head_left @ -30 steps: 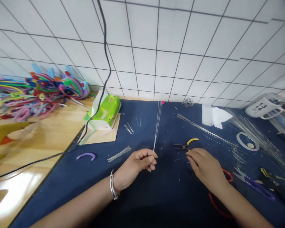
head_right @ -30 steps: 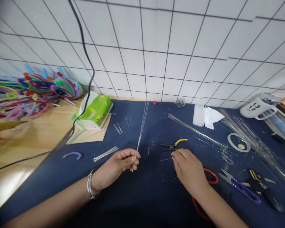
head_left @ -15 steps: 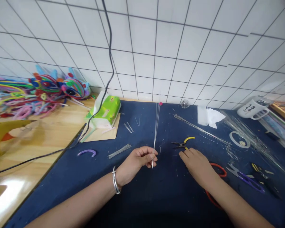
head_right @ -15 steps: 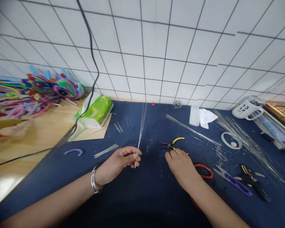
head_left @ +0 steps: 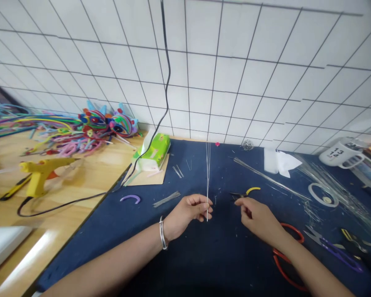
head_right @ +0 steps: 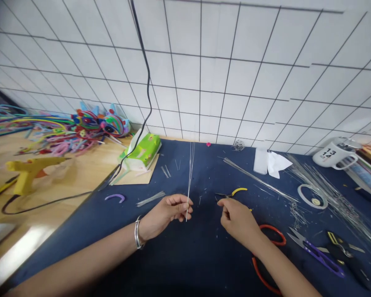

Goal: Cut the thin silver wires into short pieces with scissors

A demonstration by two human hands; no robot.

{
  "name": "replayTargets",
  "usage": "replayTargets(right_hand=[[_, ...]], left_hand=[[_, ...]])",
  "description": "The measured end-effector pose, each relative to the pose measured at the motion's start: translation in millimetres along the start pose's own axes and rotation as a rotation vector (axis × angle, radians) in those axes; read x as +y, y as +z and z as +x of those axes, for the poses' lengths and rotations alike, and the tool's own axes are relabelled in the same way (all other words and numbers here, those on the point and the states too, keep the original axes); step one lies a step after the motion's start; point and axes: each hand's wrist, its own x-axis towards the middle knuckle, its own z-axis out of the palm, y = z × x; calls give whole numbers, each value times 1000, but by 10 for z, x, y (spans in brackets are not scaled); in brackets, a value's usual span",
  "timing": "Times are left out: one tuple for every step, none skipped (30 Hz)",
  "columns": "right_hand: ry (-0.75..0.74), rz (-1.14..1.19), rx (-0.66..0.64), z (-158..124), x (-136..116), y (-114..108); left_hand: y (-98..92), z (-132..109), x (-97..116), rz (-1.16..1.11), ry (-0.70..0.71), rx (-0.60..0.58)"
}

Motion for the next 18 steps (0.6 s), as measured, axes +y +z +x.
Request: replayTargets(right_hand=[[50, 168, -29, 8, -58, -12], [95, 329, -59, 22, -123, -18], [135, 478, -90, 43, -192, -15], [169, 613, -122, 69, -261, -4], [198, 729, -153, 99, -327, 13], [221, 824, -182, 131, -386, 38], [232, 896, -202, 162, -438, 67], [231, 949, -211, 191, -480, 100], [222, 987, -212, 216, -513, 135], [208, 1017, -208, 237, -535, 171], [197, 1044, -202, 252, -548, 206], [195, 1073, -201, 262, -551, 240], [204, 1101, -208, 267, -548, 270], [223, 1127, -220, 270, -538, 295], [247, 1147, -229, 271, -525, 314], [270, 1155, -236, 271, -509, 325], [287, 1147, -236, 273, -491, 328], [296, 1120, -227, 276, -473, 324]], left_hand=[[-2, 2, -1, -1, 2, -4], [-5, 5, 0, -2, 2, -8], [-8, 6, 1, -3, 3, -10], [-12, 8, 3, -5, 2, -11], [-15, 8, 6, -8, 0, -13], [-18, 8, 9, -11, -2, -15], [-21, 6, 12, -11, -6, -18], [-25, 4, 15, -9, -7, -20], [-28, 2, 17, -2, -7, -24], [-30, 0, 19, 7, -7, -29], [-33, -3, 20, 18, -8, -37], [-35, -4, 22, 29, -10, -45], [-37, -5, 22, 37, -12, -53], [-39, -5, 23, 43, -15, -58], [-40, -4, 22, 47, -18, -59], [-41, -3, 21, 48, -18, -55], [-43, 0, 19, 47, -16, -48], [-44, 3, 16, 46, -14, -39]])
